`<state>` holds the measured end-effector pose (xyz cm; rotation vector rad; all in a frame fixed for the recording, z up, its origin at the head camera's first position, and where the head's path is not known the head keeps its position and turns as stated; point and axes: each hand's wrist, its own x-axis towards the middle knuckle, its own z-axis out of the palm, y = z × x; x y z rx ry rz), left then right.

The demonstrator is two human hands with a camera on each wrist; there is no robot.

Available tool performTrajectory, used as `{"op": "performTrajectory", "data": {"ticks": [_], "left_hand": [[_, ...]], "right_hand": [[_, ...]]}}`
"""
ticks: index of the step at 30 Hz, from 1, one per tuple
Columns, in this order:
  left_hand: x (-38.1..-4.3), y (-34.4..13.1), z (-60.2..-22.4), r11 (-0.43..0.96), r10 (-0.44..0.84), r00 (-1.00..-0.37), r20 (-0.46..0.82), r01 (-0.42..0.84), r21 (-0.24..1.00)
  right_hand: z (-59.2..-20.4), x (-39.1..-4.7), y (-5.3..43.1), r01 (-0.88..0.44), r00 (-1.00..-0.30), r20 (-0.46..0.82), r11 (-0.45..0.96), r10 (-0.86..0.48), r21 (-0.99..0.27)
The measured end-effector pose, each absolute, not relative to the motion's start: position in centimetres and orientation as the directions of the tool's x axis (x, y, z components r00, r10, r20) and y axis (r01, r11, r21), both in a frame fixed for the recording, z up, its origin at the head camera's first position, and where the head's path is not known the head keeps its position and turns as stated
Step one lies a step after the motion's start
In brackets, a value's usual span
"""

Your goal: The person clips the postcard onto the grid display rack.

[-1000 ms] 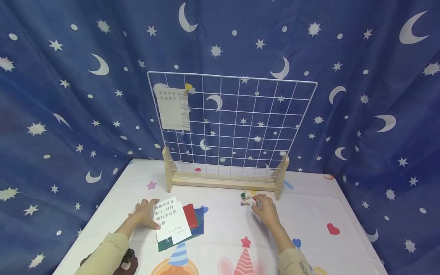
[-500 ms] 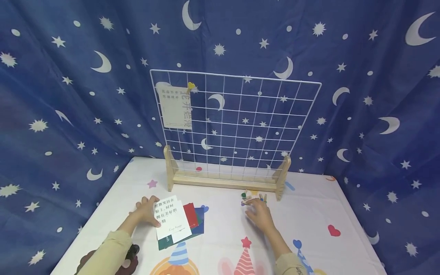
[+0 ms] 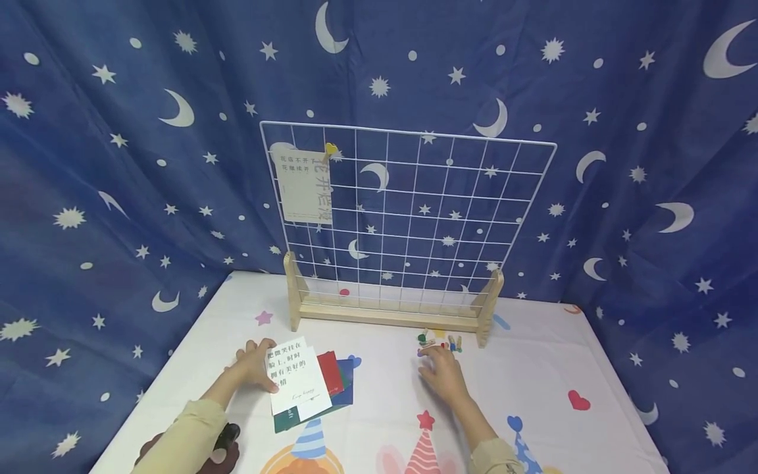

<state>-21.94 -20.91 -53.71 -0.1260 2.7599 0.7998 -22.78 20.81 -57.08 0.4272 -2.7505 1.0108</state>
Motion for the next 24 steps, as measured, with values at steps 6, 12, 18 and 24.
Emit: {"op": "performTrajectory", "data": {"ticks": [6, 12, 18, 24], "left_hand": [[-22.0, -20.7, -53.7, 0.856, -0.010, -0.963, -0.270, -0.148, 0.495], [-21.8, -20.4, -54.1, 0.896, 0.017, -0.986, -0.166, -0.059, 0.441], [-21.5, -20.0, -54.7, 0.882, -0.007, -0.993, -0.116, -0.060, 0.467], [-21.5, -20.0, -55.1, 0.827, -0.017, -0.995, -0.094, -0.067, 0.558]], "right_hand": [[-57.2, -22.8, 20.9, -0.360, -0.928, 0.302, 0.725, -0.217, -0.587], [-57.3, -23.2, 20.9, -0.366, -0.925, 0.316, 0.729, -0.213, -0.579], [-57.3, -23.4, 21.1, -0.391, -0.909, 0.353, 0.743, -0.221, -0.542], [-57.3, -23.4, 21.1, -0.350, -0.929, 0.311, 0.744, -0.200, -0.569]]}}
